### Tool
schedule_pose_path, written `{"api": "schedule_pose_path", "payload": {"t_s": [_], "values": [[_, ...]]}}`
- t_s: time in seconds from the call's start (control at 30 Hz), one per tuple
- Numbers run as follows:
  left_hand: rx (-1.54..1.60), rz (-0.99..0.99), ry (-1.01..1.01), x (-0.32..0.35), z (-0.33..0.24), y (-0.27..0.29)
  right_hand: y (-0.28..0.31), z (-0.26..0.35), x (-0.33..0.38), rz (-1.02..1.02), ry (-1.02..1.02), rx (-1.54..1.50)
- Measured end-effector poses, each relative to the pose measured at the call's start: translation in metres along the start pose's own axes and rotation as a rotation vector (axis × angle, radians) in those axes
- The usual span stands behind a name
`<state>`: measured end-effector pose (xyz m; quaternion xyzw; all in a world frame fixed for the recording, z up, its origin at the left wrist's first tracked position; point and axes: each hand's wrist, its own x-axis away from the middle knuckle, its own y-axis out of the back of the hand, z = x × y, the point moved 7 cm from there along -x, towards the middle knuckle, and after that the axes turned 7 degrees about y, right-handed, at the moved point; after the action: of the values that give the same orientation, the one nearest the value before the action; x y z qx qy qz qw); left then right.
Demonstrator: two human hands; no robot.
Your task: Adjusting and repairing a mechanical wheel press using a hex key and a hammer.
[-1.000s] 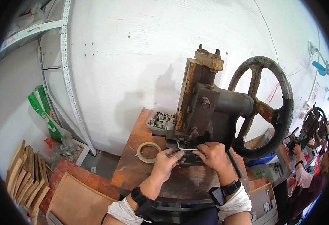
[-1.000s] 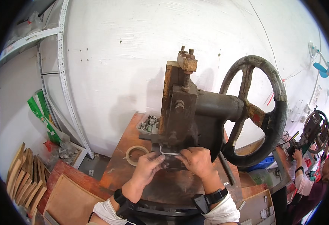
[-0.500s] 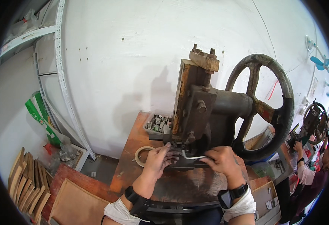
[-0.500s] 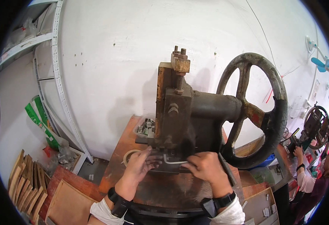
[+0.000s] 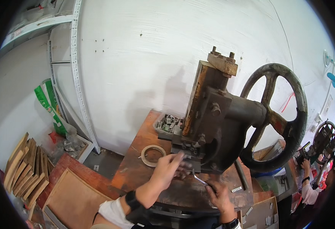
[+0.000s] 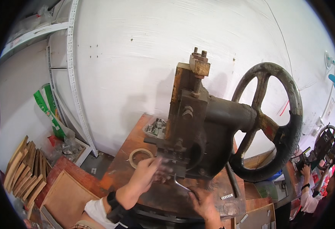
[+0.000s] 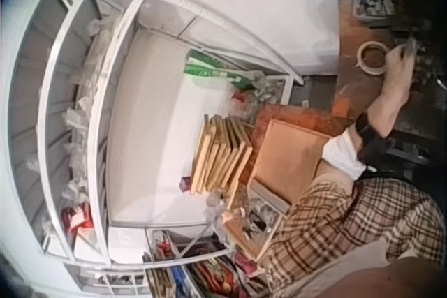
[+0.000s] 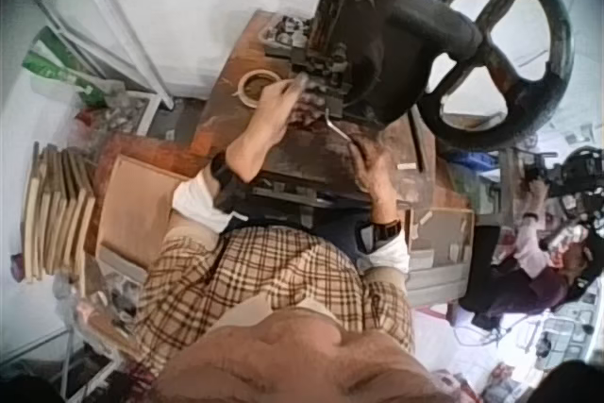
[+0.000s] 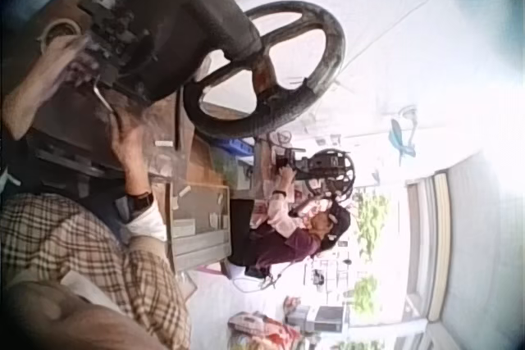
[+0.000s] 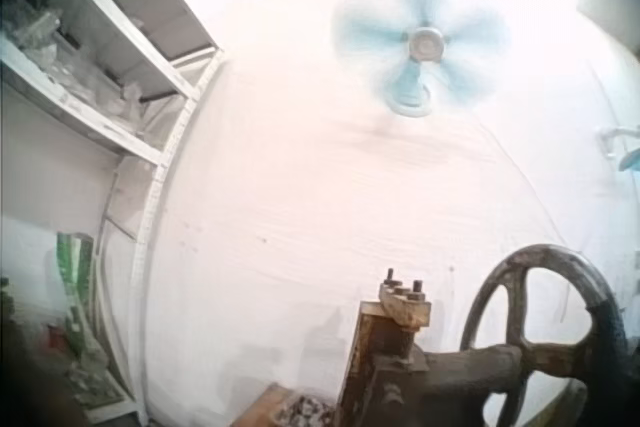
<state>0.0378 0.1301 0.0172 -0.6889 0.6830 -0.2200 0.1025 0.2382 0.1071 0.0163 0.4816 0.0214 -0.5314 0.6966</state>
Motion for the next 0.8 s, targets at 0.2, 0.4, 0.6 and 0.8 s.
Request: {"api": "schedule_pose_path", "payload": {"t_s": [0.2,0.4,0.6,0.8], "values": [[-0.490,-0.179,-0.399,0.076,0.034,0.043,-0.074,0.073,-0.012,0.110,0.296,-0.108],[-0.590,-0.592,-0.399,0.070,-0.016,0.124,-0.076,0.062,-0.016,0.094,0.288,-0.080],[-0.533,-0.432,-0.336,-0.071,-0.087,0.155,-0.031,0.013,0.031,-0.100,0.169,0.223],[-1.196,-0.280,-0.572,-0.214,-0.098,0.105,-0.030,0.016,0.018,-0.059,-0.005,0.187]]}}
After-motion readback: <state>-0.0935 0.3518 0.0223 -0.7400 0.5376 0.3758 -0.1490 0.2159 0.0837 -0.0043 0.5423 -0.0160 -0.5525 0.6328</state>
